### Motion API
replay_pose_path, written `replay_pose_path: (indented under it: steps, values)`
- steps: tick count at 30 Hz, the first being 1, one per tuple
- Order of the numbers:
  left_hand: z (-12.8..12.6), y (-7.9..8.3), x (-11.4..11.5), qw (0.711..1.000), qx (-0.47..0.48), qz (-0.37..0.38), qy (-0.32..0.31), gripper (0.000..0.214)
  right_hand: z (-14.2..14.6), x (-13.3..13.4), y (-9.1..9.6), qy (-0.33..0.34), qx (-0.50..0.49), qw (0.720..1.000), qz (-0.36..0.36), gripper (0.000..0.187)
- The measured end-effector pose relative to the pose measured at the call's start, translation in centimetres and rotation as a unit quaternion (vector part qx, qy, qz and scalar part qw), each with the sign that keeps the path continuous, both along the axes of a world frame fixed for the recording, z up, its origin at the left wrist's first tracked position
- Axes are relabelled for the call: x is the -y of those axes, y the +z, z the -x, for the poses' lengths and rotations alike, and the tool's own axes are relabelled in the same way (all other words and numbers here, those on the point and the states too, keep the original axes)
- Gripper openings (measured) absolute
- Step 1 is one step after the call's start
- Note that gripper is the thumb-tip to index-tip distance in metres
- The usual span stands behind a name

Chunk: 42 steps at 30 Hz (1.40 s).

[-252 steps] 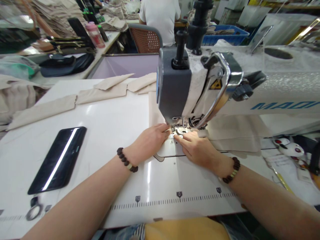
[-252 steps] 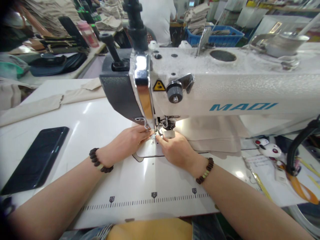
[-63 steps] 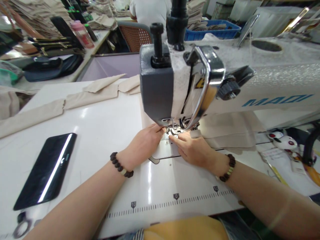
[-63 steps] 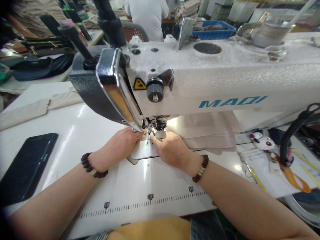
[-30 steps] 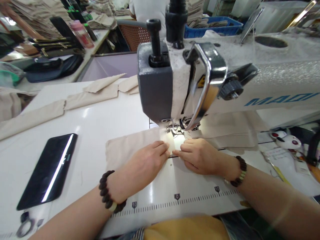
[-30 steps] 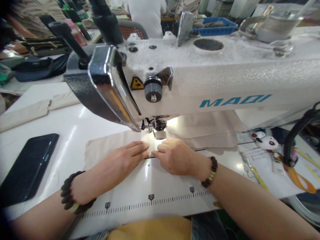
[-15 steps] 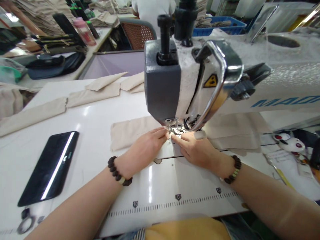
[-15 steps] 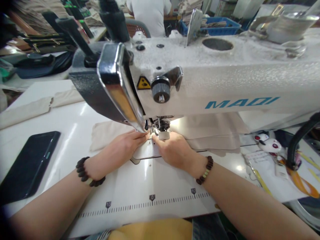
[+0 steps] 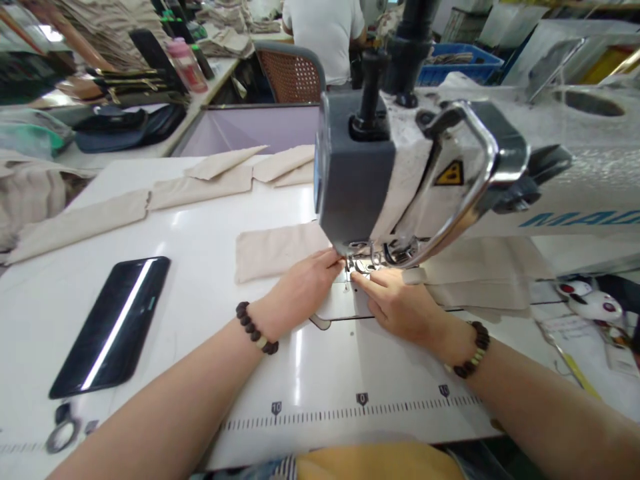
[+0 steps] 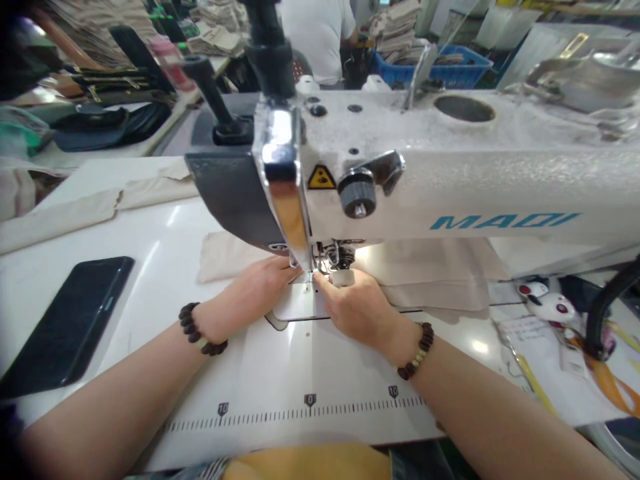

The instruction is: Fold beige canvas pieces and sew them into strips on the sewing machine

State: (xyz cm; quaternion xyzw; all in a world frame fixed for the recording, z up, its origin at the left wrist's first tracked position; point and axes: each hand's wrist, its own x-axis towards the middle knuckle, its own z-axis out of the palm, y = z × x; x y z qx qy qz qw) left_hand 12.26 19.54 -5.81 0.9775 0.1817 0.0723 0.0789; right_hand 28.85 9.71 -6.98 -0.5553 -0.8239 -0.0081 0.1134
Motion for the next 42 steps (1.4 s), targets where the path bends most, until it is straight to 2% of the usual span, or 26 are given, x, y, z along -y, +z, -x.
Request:
replay_pose_path:
  steps: [3,7,11,17,20,23,26,28,30,33,38,42]
  values:
    - [0.1,-0.4,0.3,1.000,-0.002,-0.019,0.014,0.020,-0.1,0.2,-0.2,-0.003,-0.005,1.000,-0.007,0.037]
    - [0.6,0.5,1.2,0.995,-0.036,-0.063,0.066,0.017,-0.4,0.3,-0.7,-0.005,-0.003,1.000,-0.018,0.038]
    - [1.2,1.1,1.7,0.990,-0.079,-0.033,0.109,0.021,-0.4,0.3,-0.7,0.012,-0.008,0.999,-0.042,0.037]
    - [1.9,-0.9,-0.1,0.976,-0.015,-0.048,0.210,0.041,-0.1,0.1,-0.6,0.022,-0.039,0.998,-0.050,0.035]
    - [2.0,-1.3,-0.4,0.978,-0.026,-0.041,0.201,0.040,-0.1,0.6,-0.1,0.050,-0.042,0.995,-0.069,0.031]
    - [2.1,-1.2,0.0,0.982,-0.034,-0.050,0.180,0.039,-0.9,1.7,1.4,0.065,0.009,0.988,-0.138,0.019]
    - [2.1,-1.0,0.3,0.984,-0.035,-0.060,0.163,0.037,-2.7,2.7,3.3,-0.008,0.065,0.978,-0.197,0.019]
    - [2.1,-1.0,0.4,0.985,-0.031,-0.061,0.156,0.035,-4.2,3.0,4.1,-0.084,0.088,0.977,-0.176,0.028]
    - [2.1,-1.0,0.4,0.986,-0.026,-0.061,0.152,0.034,-5.4,3.1,4.3,-0.135,0.089,0.981,-0.107,0.031]
    - [2.0,-1.2,0.3,0.986,-0.016,-0.065,0.151,0.034,-6.3,3.1,4.0,-0.158,0.023,0.987,-0.016,0.022]
    - [1.9,-1.6,0.0,0.987,-0.007,-0.077,0.144,0.033,-6.0,3.7,4.0,-0.185,-0.020,0.982,-0.009,0.013]
    - [1.9,-1.7,-0.1,0.986,-0.008,-0.084,0.141,0.033,-5.6,4.2,4.2,-0.187,-0.012,0.982,-0.002,0.005]
